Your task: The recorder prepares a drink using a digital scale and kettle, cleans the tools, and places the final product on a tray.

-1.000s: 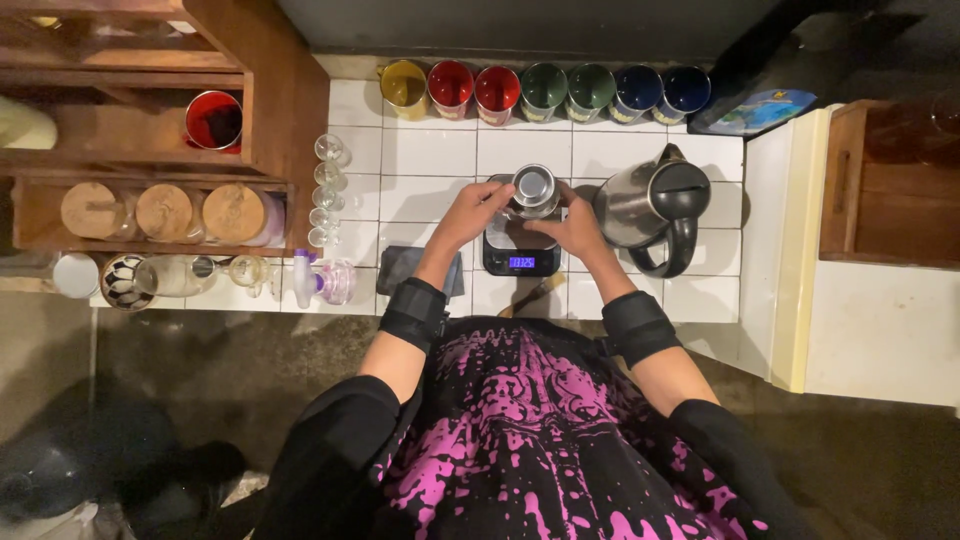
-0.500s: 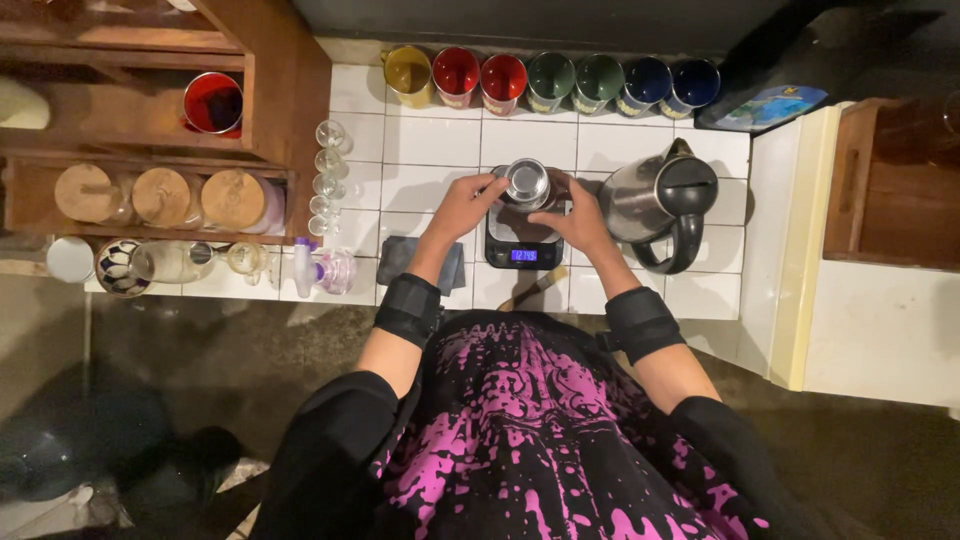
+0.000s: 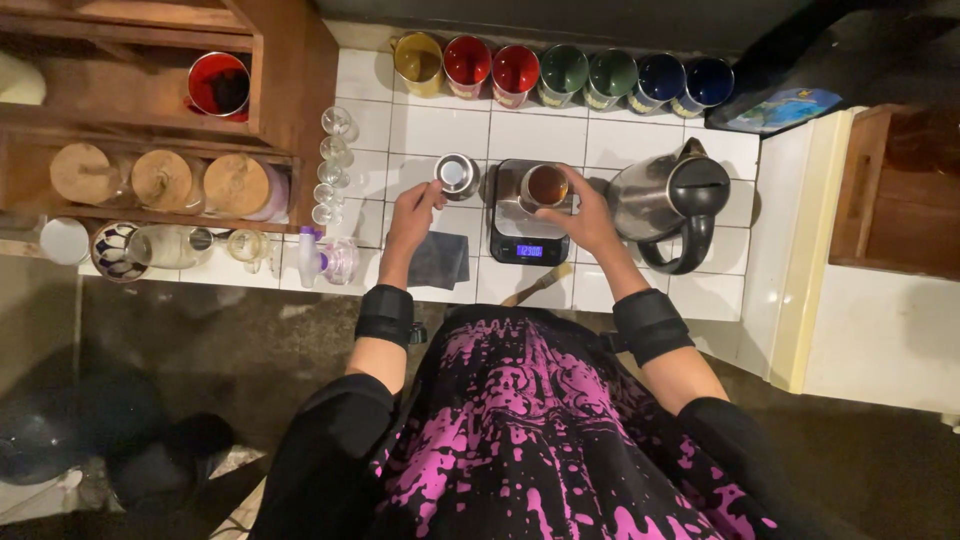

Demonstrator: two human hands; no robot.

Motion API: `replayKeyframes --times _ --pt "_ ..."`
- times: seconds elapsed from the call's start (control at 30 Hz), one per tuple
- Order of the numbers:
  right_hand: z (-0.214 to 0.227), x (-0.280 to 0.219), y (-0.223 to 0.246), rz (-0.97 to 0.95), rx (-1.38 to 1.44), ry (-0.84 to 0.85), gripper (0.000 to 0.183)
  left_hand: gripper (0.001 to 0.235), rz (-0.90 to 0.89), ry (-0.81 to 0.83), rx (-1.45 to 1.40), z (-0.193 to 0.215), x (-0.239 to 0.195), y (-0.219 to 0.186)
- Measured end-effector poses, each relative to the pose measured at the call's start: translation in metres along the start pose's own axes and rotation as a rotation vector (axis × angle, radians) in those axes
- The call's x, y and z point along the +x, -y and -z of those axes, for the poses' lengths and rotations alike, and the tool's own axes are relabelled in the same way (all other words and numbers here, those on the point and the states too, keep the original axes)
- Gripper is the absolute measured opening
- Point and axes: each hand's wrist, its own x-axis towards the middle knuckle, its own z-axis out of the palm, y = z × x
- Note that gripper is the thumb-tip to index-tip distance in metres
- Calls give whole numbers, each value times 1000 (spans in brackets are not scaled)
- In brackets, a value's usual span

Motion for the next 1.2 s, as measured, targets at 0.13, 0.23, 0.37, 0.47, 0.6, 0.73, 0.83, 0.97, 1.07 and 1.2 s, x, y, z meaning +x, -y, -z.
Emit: replayKeyframes --times 0.13,0.23,0.37,0.47,0.6,0.73,0.83,0.97,1.07,1.2 --pt "-2 0 -1 -20 -13 -2 88 46 26 -115 63 15 5 46" --pt "-3 0 0 -19 -37 -4 88 48 40 -212 140 22 7 68" --pt "-3 2 -5 -34 -87 5 90 47 118 -255 158 28 7 86" --pt "-5 5 1 -45 -128 7 95 46 158 -256 147 30 7 89" --pt "-10 3 4 -100 -176 3 102 42 159 -259 177 28 0 77" --pt "-20 4 -1 -102 -181 -30 104 37 112 -328 238 25 0 86" --pt "-26 1 -7 -54 -142 -71 102 32 61 -400 316 23 -9 94" --pt "-28 2 -12 -9 -122 -99 97 34 -29 -403 683 23 -30 96" --pt "-28 -2 -7 29 -99 -109 94 56 3 -343 888 16 -56 68" --pt "-23 -7 -2 55 -47 -119 92 81 70 -325 968 11 -66 53"
